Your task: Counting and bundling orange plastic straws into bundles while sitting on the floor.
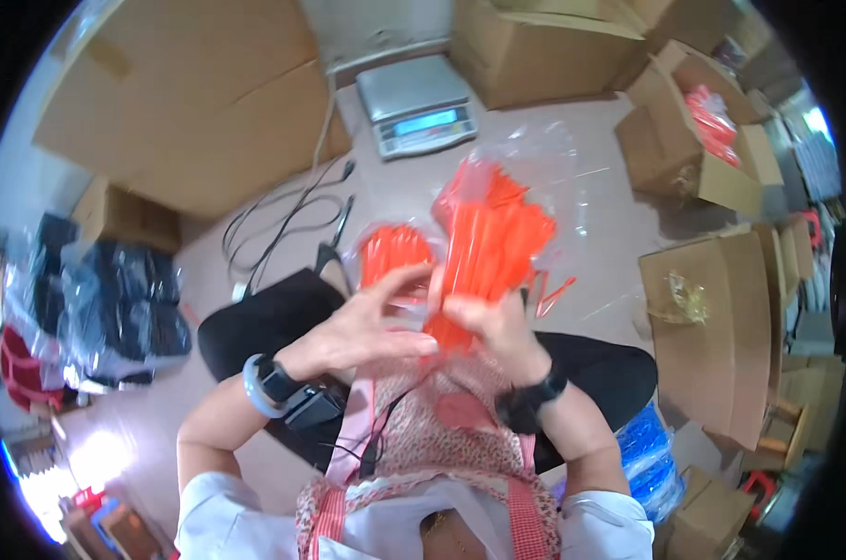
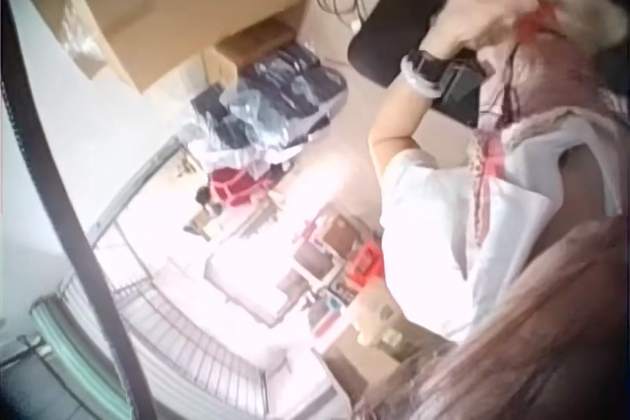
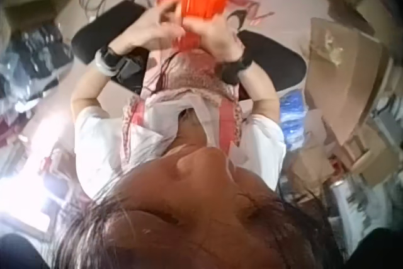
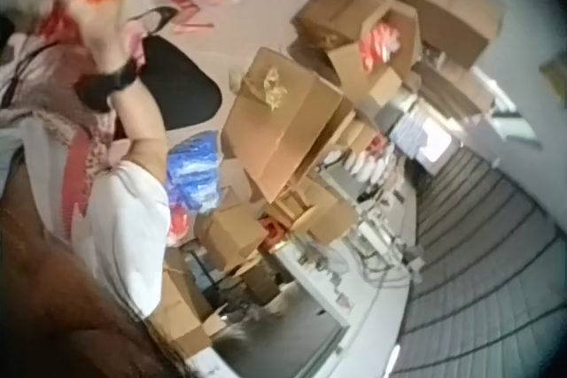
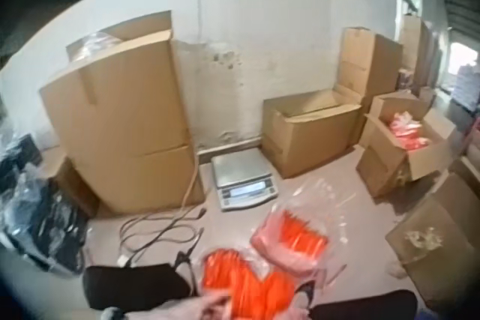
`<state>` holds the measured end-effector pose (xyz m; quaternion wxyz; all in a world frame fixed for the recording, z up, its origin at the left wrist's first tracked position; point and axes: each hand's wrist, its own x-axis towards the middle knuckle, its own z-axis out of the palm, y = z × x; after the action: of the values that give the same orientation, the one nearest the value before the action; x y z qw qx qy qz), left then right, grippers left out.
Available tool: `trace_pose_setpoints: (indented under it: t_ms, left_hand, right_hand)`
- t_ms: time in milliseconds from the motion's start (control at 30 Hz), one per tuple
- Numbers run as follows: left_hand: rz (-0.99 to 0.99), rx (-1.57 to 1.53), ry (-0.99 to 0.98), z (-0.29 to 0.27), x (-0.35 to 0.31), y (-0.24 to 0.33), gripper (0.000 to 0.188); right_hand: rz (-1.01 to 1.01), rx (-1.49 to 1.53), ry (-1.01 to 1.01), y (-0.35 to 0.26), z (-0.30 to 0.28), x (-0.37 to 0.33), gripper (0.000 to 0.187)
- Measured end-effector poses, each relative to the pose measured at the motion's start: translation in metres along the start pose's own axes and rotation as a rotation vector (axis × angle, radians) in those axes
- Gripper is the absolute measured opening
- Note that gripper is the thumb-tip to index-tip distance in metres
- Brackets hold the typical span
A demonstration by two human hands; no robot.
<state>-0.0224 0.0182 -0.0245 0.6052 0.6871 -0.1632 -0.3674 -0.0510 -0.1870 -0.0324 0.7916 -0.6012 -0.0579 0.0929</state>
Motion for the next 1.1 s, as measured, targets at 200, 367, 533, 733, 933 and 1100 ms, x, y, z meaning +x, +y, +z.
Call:
trace_pose_setpoints:
  t_ms: [200, 367, 533, 733, 933, 1100]
  left_hand:
    - [-0.234, -0.489, -0.097, 0.069, -0.066, -0.065, 0.078]
    - [-0.207, -0.525, 0.224, 0.095, -0.078, -0.074, 0.067]
    - [-0.080, -0.533, 0.361, 0.088, -0.065, -0.080, 0.040]
    - [-0.155, -0.724, 0.458, 0.069, -0.062, -0.084, 0.024]
    - [-0.126, -0.743, 0.352, 0.086, -0.063, -0.078, 0.039]
    - [-0.145, -0.572, 0.379, 0.086, -0.067, -0.087, 0.039]
  right_hand:
    - [0.538, 0.386, -0.222, 0.051, 0.045, -0.095, 0.077]
    - [0.702, 0.318, -0.449, 0.084, 0.043, -0.102, 0.066]
    - [0.675, -0.047, -0.360, 0.091, 0.044, -0.092, 0.042]
    - [0.526, -0.289, -0.314, 0.063, 0.010, -0.064, 0.042]
    - [0.350, -0.338, -0.120, 0.064, 0.016, -0.053, 0.045]
    - [0.337, -0.393, -0.124, 0.070, 0.028, -0.058, 0.046]
